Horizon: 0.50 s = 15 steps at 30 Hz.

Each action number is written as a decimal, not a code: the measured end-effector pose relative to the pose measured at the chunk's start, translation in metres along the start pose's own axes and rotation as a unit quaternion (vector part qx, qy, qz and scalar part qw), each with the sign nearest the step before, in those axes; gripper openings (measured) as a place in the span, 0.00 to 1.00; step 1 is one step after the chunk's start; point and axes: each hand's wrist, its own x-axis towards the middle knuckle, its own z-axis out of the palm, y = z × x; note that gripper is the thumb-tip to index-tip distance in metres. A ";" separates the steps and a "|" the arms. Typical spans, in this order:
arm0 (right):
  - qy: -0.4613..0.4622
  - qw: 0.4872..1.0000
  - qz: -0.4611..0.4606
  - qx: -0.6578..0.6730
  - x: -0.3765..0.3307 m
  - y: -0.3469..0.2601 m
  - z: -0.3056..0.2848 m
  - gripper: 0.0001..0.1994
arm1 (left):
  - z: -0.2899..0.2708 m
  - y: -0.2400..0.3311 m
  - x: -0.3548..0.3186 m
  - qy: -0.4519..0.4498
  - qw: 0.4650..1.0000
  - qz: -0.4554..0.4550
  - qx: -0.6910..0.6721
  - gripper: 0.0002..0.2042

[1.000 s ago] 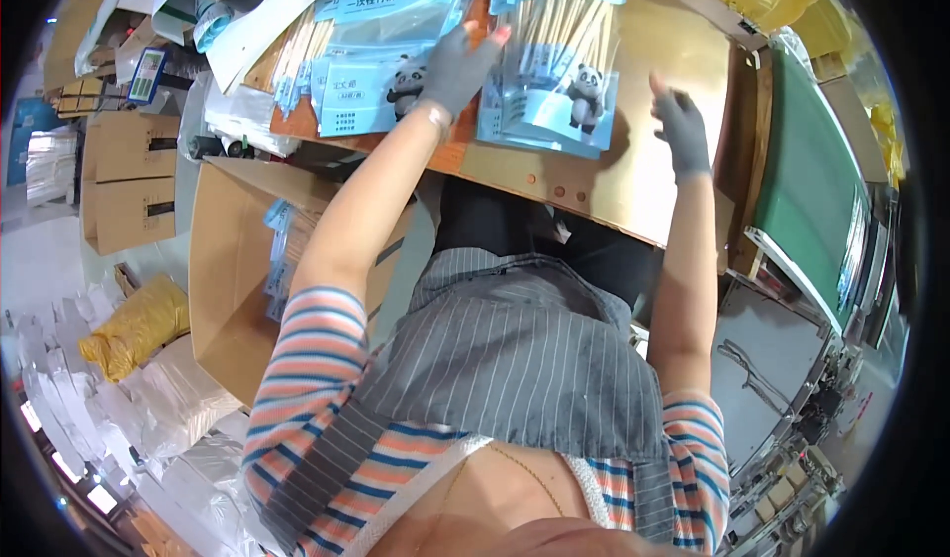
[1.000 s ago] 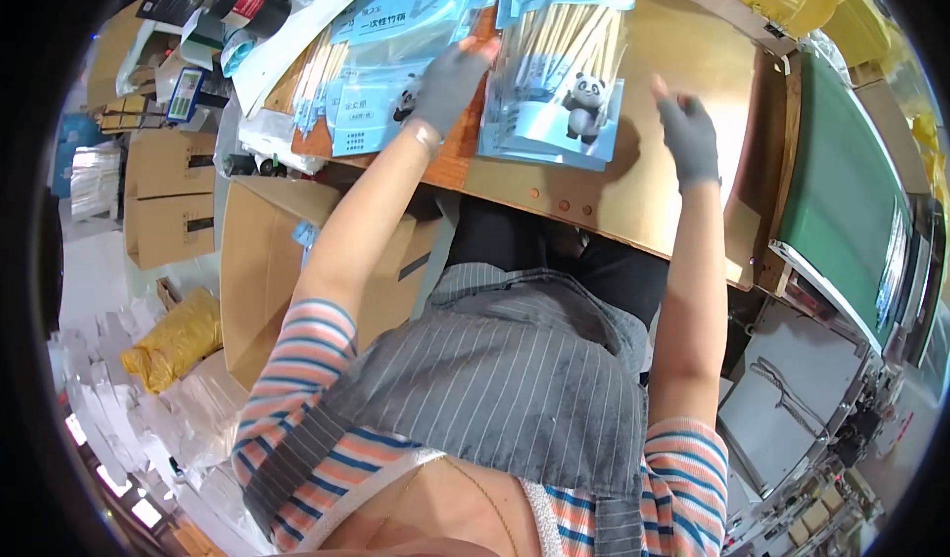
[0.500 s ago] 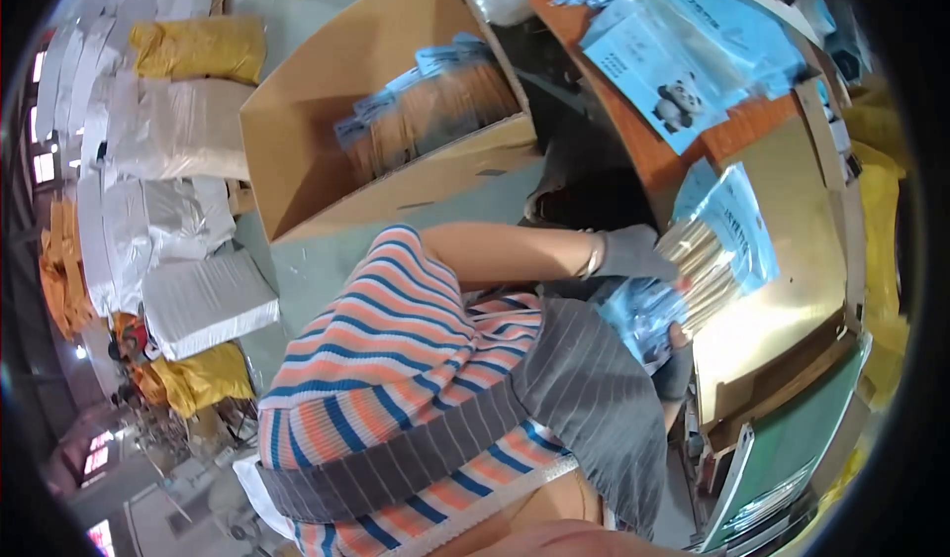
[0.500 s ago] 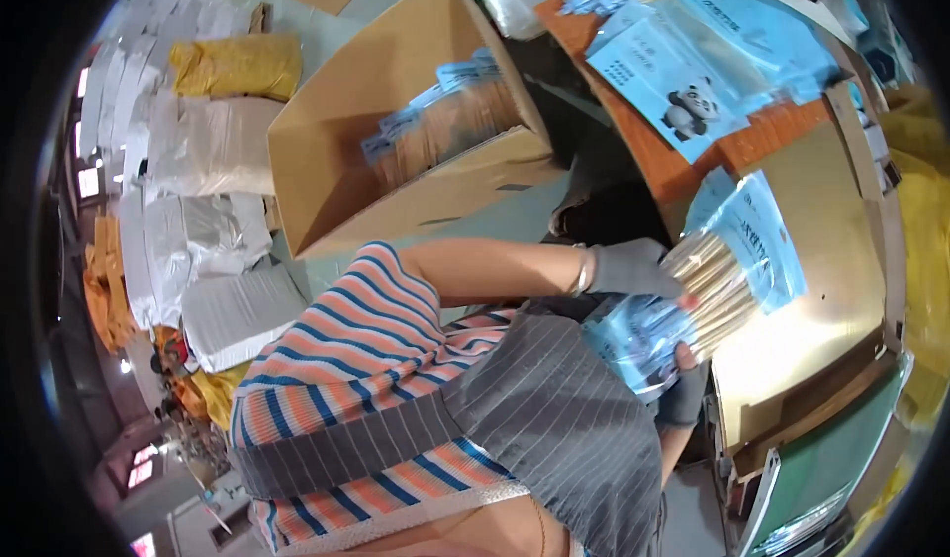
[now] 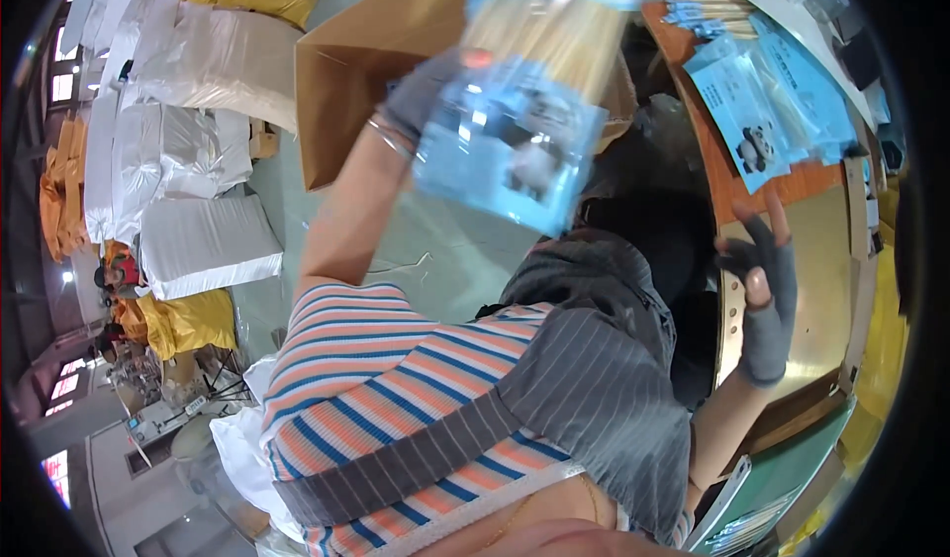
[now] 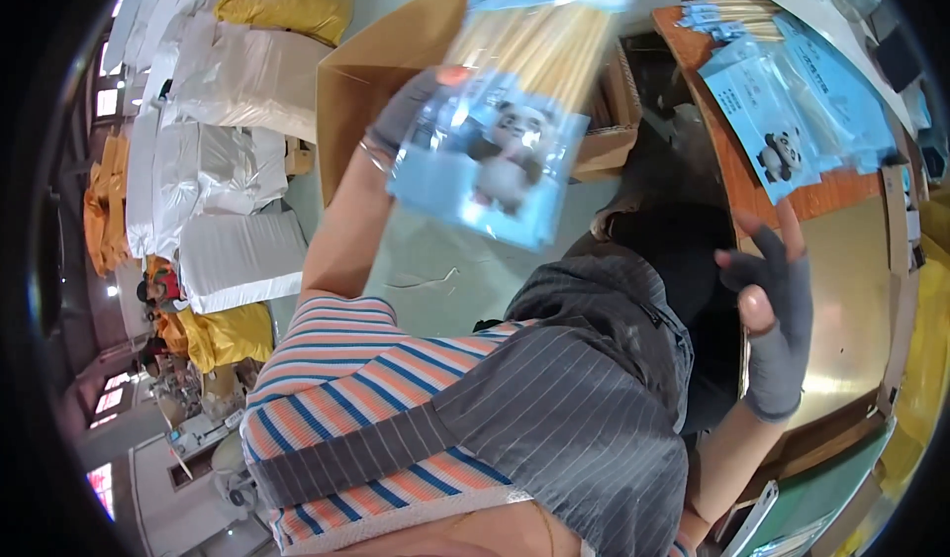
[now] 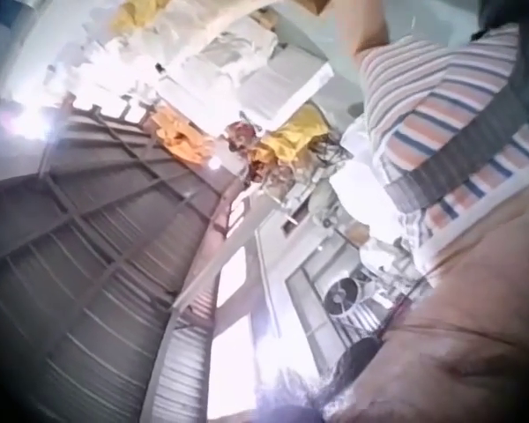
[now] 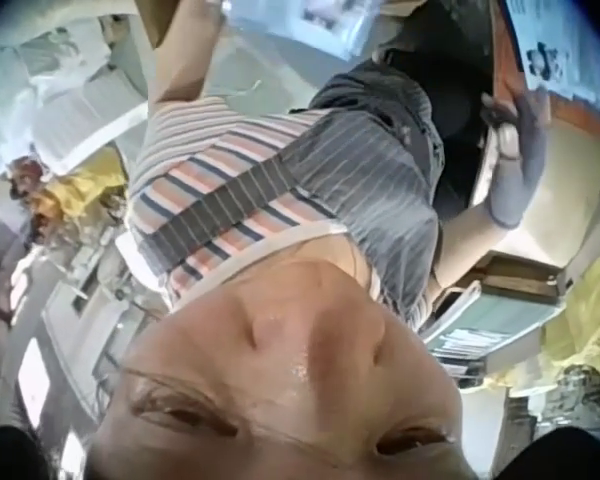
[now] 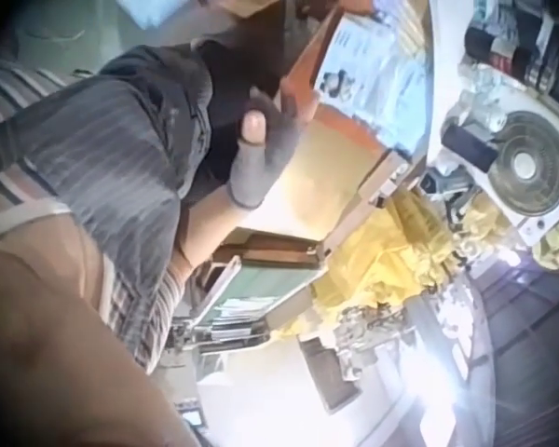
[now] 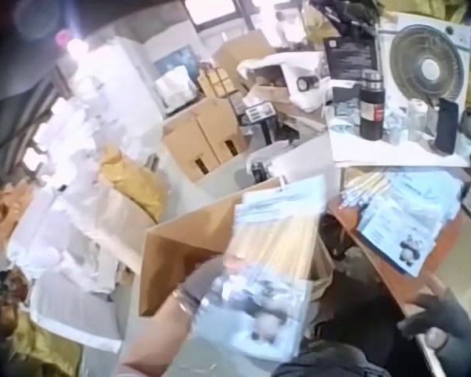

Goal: Pack multiple wooden chopsticks into small blue plastic bags.

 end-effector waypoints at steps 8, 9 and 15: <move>0.042 0.992 0.097 0.066 -0.027 0.054 -0.075 0.31 | -0.399 0.090 -0.169 0.319 0.182 -0.173 0.914 0.22; 0.069 0.989 0.123 0.030 -0.036 0.064 -0.071 0.31 | -0.396 0.062 -0.086 0.282 0.218 -0.164 0.920 0.22; 0.403 0.888 0.149 -0.163 -0.124 0.166 -0.117 0.26 | -0.109 0.040 0.093 0.311 0.540 0.280 0.730 0.13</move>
